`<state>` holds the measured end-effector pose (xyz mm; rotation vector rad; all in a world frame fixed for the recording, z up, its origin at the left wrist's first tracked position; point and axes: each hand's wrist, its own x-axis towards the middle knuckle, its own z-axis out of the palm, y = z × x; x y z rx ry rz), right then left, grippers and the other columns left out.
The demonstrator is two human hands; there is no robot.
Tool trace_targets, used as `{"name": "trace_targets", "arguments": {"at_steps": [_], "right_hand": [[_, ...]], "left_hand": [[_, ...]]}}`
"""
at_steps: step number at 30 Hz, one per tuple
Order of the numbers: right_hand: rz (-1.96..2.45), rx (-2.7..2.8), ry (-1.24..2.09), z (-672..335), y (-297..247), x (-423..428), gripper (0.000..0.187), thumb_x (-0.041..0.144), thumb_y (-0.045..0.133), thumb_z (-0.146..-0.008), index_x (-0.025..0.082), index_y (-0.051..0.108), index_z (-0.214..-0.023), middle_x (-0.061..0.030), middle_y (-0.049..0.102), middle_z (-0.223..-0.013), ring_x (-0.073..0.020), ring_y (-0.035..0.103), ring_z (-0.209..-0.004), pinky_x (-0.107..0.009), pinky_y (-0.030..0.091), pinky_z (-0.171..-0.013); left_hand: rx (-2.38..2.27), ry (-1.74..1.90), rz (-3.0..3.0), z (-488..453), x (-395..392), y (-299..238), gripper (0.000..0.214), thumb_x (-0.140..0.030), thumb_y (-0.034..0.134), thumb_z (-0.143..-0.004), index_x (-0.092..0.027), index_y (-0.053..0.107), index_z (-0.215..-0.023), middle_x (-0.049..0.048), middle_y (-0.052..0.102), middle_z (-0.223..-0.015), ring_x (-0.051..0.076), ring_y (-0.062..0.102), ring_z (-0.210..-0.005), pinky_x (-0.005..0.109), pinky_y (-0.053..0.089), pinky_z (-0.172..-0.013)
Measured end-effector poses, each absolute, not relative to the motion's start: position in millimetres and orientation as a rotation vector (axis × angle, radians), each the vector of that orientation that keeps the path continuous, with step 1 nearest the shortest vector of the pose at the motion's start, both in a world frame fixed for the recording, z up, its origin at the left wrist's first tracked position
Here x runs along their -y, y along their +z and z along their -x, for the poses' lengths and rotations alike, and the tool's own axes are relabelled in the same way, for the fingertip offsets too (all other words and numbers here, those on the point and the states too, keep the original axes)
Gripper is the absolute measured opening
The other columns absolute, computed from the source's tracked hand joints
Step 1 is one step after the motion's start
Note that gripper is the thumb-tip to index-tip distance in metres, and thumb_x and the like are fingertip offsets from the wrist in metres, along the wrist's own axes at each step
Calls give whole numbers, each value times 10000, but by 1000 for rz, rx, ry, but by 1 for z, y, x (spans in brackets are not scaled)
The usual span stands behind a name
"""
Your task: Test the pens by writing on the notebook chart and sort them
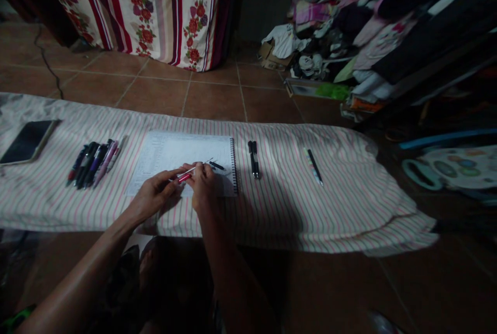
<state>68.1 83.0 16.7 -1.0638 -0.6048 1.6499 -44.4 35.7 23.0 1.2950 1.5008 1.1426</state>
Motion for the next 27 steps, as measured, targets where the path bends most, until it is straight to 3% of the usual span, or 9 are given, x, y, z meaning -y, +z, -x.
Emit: {"name": "trace_targets", "arguments": {"at_steps": [10, 17, 27], "right_hand": [[982, 498, 1639, -80, 22, -86, 114, 287, 410, -871, 195, 474, -853, -54, 683, -819, -155, 679, -806, -351, 519, -817], [956, 582, 1612, -80, 16, -84, 126, 325, 441, -852, 204, 475, -843, -59, 673, -877, -156, 671, -841, -309, 522, -782], [982, 534, 1572, -74, 16, -78, 123, 305, 427, -860, 224, 484, -786, -13, 682, -806, -151, 661, -796, -331, 521, -759]], "left_hand": [[-1578, 1212, -1339, 37, -37, 28, 305, -246, 499, -769, -222, 643, -1037, 23, 599, -825, 162, 543, -740, 291, 427, -721], [-1683, 1162, -1370, 18, -42, 28, 222, -367, 596, -728, -194, 693, -827, 31, 644, -754, 172, 567, -706, 273, 418, -661], [-2111, 973, -1416, -11, -45, 26, 259, -365, 537, -776, -230, 693, -933, 51, 677, -834, 212, 598, -743, 273, 360, -609]]}}
